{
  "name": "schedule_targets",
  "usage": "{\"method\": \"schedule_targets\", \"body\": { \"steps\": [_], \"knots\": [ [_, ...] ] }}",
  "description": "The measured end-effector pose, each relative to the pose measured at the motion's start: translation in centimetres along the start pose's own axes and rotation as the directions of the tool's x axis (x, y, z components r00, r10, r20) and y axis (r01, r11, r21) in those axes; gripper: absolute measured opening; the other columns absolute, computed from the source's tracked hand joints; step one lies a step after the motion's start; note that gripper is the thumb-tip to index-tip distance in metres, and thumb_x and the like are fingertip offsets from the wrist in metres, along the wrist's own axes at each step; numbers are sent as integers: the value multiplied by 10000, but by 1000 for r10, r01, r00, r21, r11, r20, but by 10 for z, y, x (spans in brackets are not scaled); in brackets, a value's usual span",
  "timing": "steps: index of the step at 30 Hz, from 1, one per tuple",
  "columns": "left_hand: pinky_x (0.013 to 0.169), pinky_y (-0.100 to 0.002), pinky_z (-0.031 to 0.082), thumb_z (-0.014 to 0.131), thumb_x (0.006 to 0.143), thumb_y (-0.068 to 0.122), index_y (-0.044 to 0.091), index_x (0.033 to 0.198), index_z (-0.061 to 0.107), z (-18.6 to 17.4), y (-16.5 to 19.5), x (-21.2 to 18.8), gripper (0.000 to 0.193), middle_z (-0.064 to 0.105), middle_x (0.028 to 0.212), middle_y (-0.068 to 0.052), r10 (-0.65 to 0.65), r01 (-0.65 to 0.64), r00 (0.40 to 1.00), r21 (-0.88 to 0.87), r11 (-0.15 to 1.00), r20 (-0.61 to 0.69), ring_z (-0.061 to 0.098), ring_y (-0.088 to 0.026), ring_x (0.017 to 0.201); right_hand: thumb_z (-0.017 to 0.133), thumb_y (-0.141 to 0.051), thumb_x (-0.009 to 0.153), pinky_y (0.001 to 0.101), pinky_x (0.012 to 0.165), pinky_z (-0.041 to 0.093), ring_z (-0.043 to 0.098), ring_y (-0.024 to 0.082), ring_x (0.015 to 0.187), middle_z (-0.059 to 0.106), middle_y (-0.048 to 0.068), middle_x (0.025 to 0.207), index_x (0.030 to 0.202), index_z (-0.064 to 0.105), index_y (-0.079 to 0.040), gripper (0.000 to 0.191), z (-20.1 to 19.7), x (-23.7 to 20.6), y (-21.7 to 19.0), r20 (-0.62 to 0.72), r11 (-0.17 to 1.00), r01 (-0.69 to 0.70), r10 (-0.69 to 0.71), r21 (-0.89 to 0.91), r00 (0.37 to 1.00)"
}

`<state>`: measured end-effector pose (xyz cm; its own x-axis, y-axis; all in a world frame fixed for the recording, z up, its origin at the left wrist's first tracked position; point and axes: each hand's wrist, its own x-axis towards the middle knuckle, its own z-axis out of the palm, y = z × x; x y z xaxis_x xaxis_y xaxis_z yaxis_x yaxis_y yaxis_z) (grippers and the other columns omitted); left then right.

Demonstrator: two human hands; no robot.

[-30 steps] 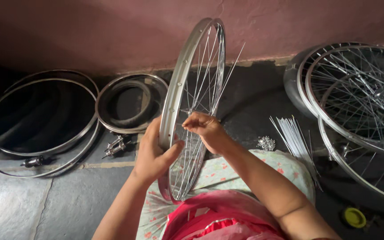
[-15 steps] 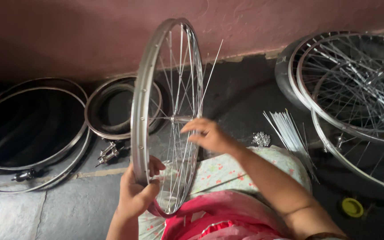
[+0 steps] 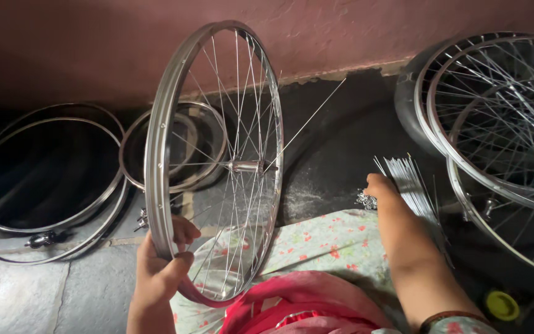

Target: The person sits on the floor and inserts metal spokes into the hub and rim of a bicycle wheel. They repeatedly pick up spokes, thread them through the hub, and secure them into the rim holes, rotating the wheel as needed to access different positions.

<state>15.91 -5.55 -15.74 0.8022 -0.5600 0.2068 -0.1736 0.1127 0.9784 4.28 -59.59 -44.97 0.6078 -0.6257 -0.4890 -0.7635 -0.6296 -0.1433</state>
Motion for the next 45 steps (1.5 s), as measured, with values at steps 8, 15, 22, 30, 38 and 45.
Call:
{"method": "schedule_targets", "body": {
  "steps": [8, 15, 22, 30, 38, 45],
  "knots": [
    [847, -338, 440, 597, 598, -34, 19, 938, 588, 2, 6, 5, 344, 622, 1048, -136, -73, 76, 996, 51, 996, -59, 584, -205, 1011, 656, -211, 905, 478, 972, 557, 663, 353, 1215, 701, 148, 1286, 1195, 740, -102, 321, 3, 18, -21, 11, 991, -136, 136, -17, 991],
    [947, -360, 471, 618, 669, -17, 45, 957, 568, 5, 5, 8, 299, 602, 1082, -134, 35, -34, 999, -42, 999, 36, 600, -226, 1088, 494, -157, 984, 490, 968, 571, 679, 360, 1221, 708, 148, 1306, 1184, 774, -91, 350, 10, 21, -22, -45, 990, -133, 131, -46, 990],
    [923, -356, 437, 590, 656, -7, 31, 985, 597, 8, 8, 5, 331, 630, 1093, -140, 9, -9, 998, 10, 1000, 68, 565, -200, 1038, 632, -164, 930, 483, 972, 561, 675, 377, 1185, 707, 165, 1275, 1167, 763, -125, 274, -1, 8, -23, -122, 995, -85, 78, -59, 989],
    [917, -343, 474, 617, 694, -18, 37, 986, 606, 33, 7, 9, 297, 638, 1067, -103, 18, -10, 991, -64, 998, 129, 594, -183, 1022, 690, -114, 937, 270, 624, 553, 679, 124, 685, 735, 66, 823, 1035, 759, -52, 135, -17, -101, -79, -431, 441, 446, -139, 779, 891],
    [678, -279, 485, 661, 760, -18, 62, 1087, 566, 126, -5, 39, 350, 569, 909, -9, -82, 83, 997, -199, 976, 13, 560, -104, 792, 683, 18, 960, 297, 846, 562, 649, 160, 943, 626, 106, 1075, 998, 738, -1, 70, -37, -296, -104, -481, -55, 553, -571, 831, 665],
    [734, -321, 526, 712, 852, 35, 47, 1037, 561, 189, -9, 37, 239, 566, 910, -11, 231, -229, 968, 28, 973, -94, 583, -134, 815, 716, 23, 917, 332, 934, 540, 579, 191, 1142, 494, 108, 1364, 986, 730, -44, 97, -39, -346, -144, -701, -166, 774, -567, 611, 432]
  ]
}}
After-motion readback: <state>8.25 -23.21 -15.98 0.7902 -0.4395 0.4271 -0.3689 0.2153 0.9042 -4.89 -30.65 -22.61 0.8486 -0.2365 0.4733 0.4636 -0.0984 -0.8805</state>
